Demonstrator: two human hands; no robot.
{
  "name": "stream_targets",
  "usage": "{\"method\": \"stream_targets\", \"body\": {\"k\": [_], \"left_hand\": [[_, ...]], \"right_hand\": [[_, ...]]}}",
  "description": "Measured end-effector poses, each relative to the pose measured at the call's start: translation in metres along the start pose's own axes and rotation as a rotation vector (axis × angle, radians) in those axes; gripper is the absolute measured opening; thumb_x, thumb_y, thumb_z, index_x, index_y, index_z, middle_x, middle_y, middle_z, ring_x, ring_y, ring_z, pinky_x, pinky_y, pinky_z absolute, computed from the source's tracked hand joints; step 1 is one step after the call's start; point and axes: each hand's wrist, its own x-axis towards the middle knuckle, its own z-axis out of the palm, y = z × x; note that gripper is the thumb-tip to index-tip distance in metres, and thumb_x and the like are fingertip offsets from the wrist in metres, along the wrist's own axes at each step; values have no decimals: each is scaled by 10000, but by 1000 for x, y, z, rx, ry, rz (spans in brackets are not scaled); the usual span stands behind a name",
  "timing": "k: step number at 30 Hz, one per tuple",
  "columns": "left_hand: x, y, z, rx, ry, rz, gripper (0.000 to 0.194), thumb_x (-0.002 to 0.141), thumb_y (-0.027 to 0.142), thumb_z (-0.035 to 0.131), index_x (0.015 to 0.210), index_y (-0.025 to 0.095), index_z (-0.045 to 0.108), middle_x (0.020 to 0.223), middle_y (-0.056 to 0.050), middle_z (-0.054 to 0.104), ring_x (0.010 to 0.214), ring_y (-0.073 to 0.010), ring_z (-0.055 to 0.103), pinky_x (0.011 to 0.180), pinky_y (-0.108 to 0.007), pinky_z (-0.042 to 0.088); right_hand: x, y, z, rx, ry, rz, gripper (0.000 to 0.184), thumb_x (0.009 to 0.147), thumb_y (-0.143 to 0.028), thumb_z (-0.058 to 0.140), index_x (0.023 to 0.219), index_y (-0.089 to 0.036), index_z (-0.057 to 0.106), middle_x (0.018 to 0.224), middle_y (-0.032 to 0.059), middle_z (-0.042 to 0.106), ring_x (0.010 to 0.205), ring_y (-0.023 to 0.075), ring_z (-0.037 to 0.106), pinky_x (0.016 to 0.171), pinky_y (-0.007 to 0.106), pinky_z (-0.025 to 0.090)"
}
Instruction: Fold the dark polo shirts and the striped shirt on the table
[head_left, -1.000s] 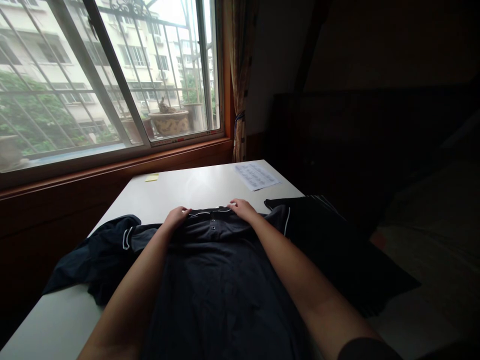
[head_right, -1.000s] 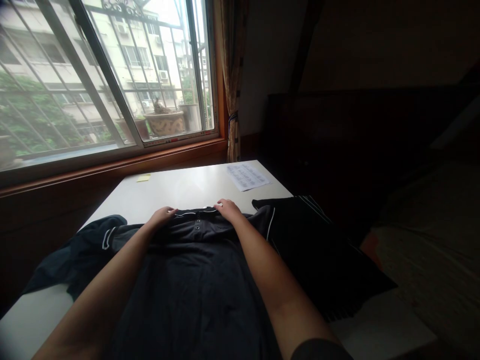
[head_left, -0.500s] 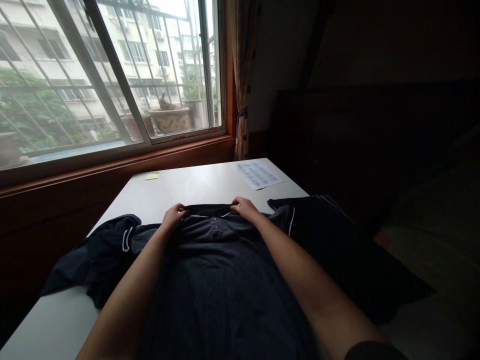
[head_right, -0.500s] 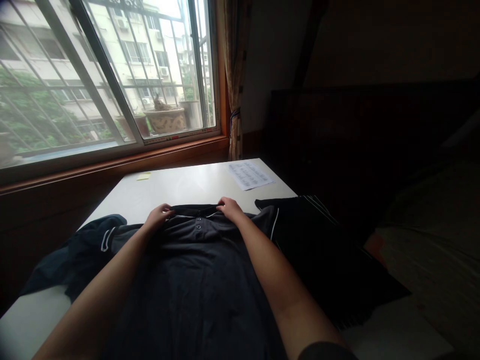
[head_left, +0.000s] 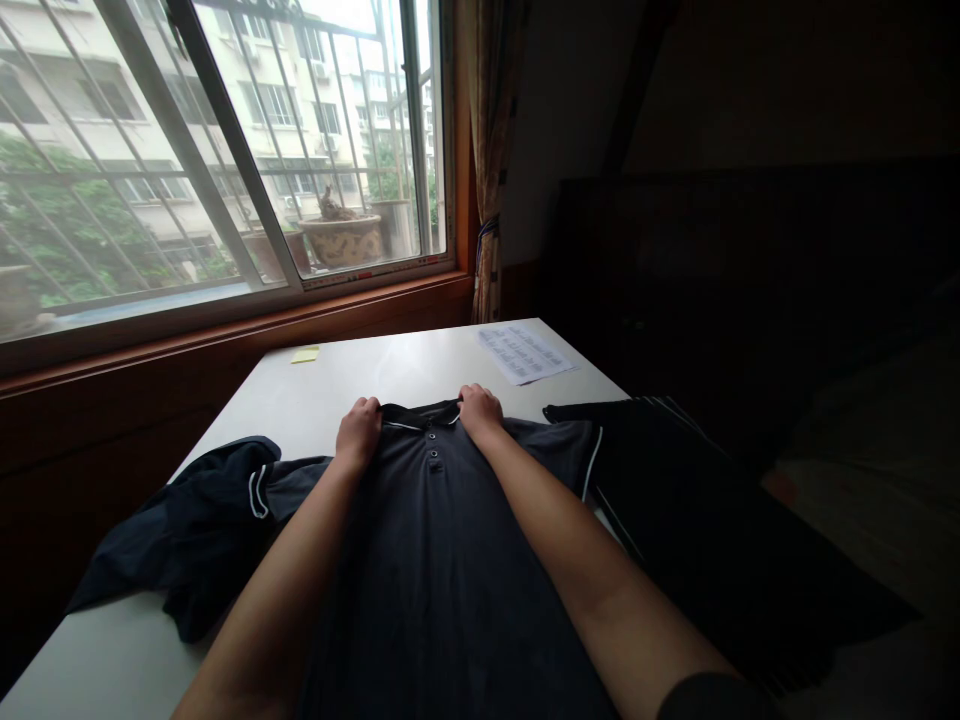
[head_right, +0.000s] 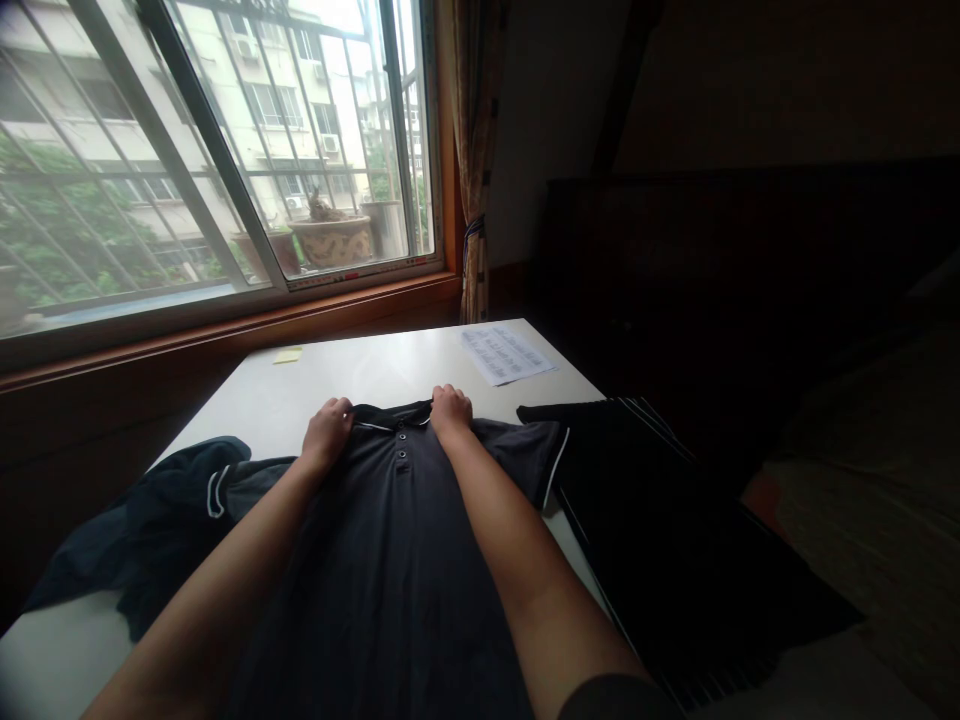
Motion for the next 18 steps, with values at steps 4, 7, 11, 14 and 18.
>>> {"method": "stream_targets", "body": {"k": [4,7,11,14,18], "left_hand": [[-1,0,4,21,8,20,251,968,220,447,1129,209,638,1141,-121,651,988,-268,670,878,-370,502],[-4,1,4,-4,38,80,360,983,198,422,1324,224,537,1334,-116,580,1134,-249,635,943,-356,508],[-20,5,4,-11,49,267,422,990,205,418,1402,236,502,1489,-96,484,1409,-243,428,1153,-384,376],[-43,8,10,44,-46,526,412,993,245,427,1384,222,557,1509,-93,495,1478,-258,327,1234,-438,238],[-70,2,18,78,-222,526,501,1018,413,402,1475,222,482,1556,-78,455,1493,-251,305,1236,-448,210]], "right_hand": [[0,-3,6,-5,-13,17,217,966,-198,482,1091,-221,658,1125,109,644,909,218,631,807,321,463],[-4,-5,7,12,0,-9,304,953,-157,454,1188,-232,632,1177,106,623,941,223,634,842,323,477],[-19,-9,8,34,35,-74,403,933,-135,448,1305,-222,579,1361,124,526,1153,253,565,992,343,441],[-39,-10,13,26,66,-146,449,926,-182,490,1372,-220,530,1487,125,434,1288,278,472,1084,391,383],[-71,-5,20,-27,10,-261,499,956,-302,512,1444,-201,483,1584,137,353,1417,292,357,1188,462,240]]}}
